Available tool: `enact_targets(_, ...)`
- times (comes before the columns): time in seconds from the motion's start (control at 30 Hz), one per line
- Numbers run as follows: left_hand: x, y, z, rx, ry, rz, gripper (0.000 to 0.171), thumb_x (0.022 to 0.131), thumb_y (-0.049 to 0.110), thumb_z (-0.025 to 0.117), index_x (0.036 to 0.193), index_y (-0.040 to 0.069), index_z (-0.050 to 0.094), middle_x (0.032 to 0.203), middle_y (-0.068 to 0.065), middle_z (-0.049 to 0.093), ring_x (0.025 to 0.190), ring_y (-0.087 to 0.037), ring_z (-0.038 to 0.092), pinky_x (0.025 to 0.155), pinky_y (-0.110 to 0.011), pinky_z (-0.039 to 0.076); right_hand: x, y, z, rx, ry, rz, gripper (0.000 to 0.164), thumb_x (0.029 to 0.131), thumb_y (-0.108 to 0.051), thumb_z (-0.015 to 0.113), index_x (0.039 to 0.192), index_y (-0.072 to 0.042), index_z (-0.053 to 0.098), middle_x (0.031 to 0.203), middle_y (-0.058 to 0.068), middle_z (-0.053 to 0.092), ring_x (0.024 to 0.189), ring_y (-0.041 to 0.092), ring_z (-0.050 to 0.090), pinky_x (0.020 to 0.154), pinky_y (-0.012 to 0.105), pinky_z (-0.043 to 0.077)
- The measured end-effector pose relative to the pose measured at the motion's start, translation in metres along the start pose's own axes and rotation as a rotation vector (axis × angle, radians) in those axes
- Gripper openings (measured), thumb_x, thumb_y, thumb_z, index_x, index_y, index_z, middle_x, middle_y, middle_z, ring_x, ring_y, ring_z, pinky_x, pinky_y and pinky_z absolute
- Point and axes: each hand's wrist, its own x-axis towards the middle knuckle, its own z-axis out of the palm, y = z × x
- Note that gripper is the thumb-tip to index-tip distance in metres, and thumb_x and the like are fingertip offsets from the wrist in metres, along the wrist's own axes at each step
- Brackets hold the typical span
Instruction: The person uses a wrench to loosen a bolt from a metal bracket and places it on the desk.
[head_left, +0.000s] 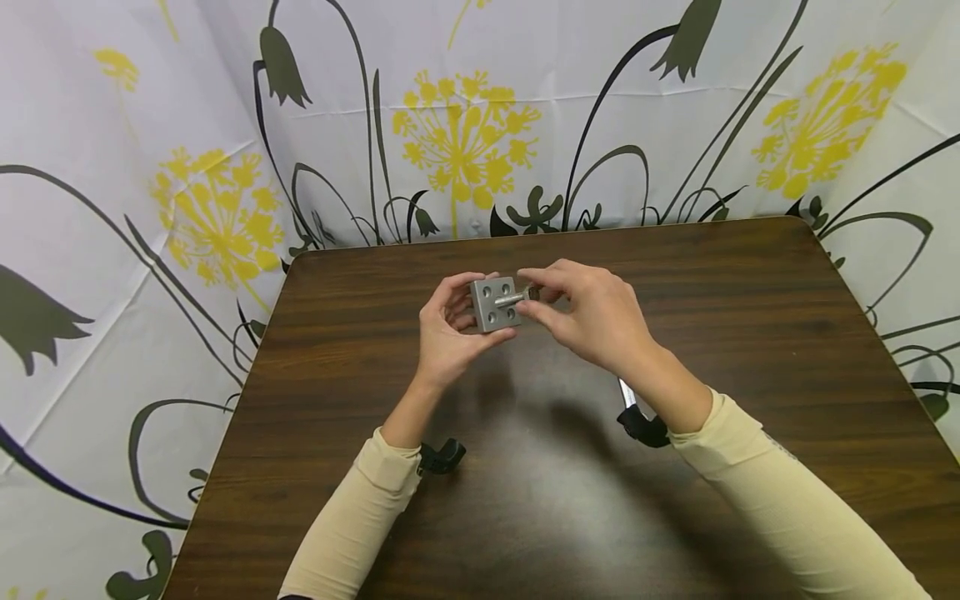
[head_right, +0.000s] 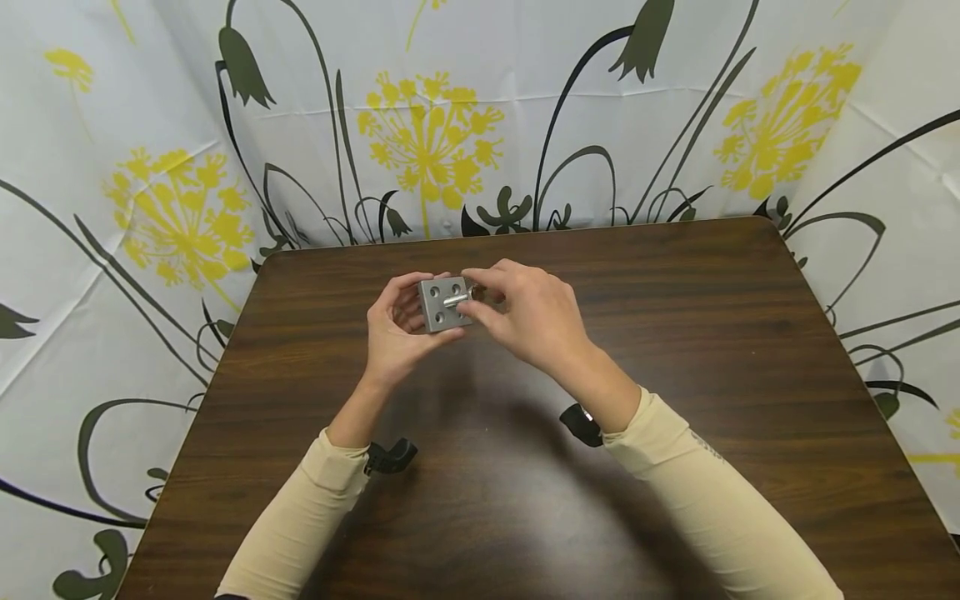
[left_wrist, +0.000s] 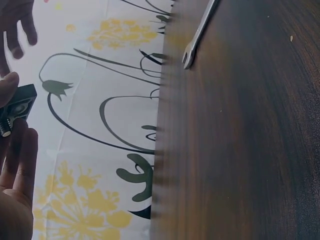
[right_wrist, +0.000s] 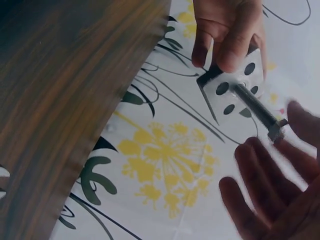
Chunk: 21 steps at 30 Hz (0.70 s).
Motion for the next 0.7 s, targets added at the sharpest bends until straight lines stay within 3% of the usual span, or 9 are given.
enact_targets(0.13, -0.001, -0.011, -0.003, -0.007, 0.013, 0.017, 0.075, 0.056, -0.026, 0.081, 0.123, -0.008, 0.052, 0.125, -0.029, 0.06, 0.109, -0.032, 0.064, 0.079, -0.035, 0.058, 0.0, -0.002, 0.002, -0.002, 0.008, 0.06, 0.033, 0.089, -0.039, 0.072, 0.116, -0.019, 0.074, 0.082, -0.009, 0.07, 0.069, 0.007, 0.061, 0.051, 0.032, 0.044)
enact_targets(0.33, -0.002, -0.014, -0.005, -0.013, 0.019, 0.004, 0.074, 0.058, -0.022, 0.083, 0.124, -0.004, 0.054, 0.127, -0.023, 0.062, 0.111, -0.031, 0.064, 0.081, -0.036, 0.057, -0.002, -0.001, 0.001, 0.017, -0.008, -0.04, 0.031, 0.086, -0.018, 0.078, 0.117, -0.017, 0.074, 0.092, -0.007, 0.069, 0.075, 0.012, 0.061, 0.059, 0.034, 0.046)
enact_targets(0.57, -0.002, -0.014, -0.004, -0.022, 0.007, 0.028, 0.072, 0.06, -0.021, 0.083, 0.124, -0.004, 0.054, 0.126, -0.025, 0.061, 0.111, -0.033, 0.063, 0.082, -0.037, 0.057, -0.001, -0.001, 0.002, 0.034, 0.004, -0.008, 0.034, 0.088, -0.036, 0.075, 0.117, -0.019, 0.073, 0.087, -0.008, 0.07, 0.075, 0.009, 0.063, 0.055, 0.033, 0.045)
enact_targets(0.7, -0.001, -0.013, -0.004, -0.021, 0.003, 0.026, 0.073, 0.06, -0.021, 0.083, 0.124, -0.003, 0.054, 0.126, -0.025, 0.061, 0.112, -0.032, 0.063, 0.083, -0.037, 0.057, 0.0, 0.0, 0.002, 0.039, -0.005, -0.021, 0.024, 0.09, -0.028, 0.074, 0.112, -0.019, 0.076, 0.091, -0.008, 0.07, 0.072, 0.011, 0.06, 0.057, 0.033, 0.046)
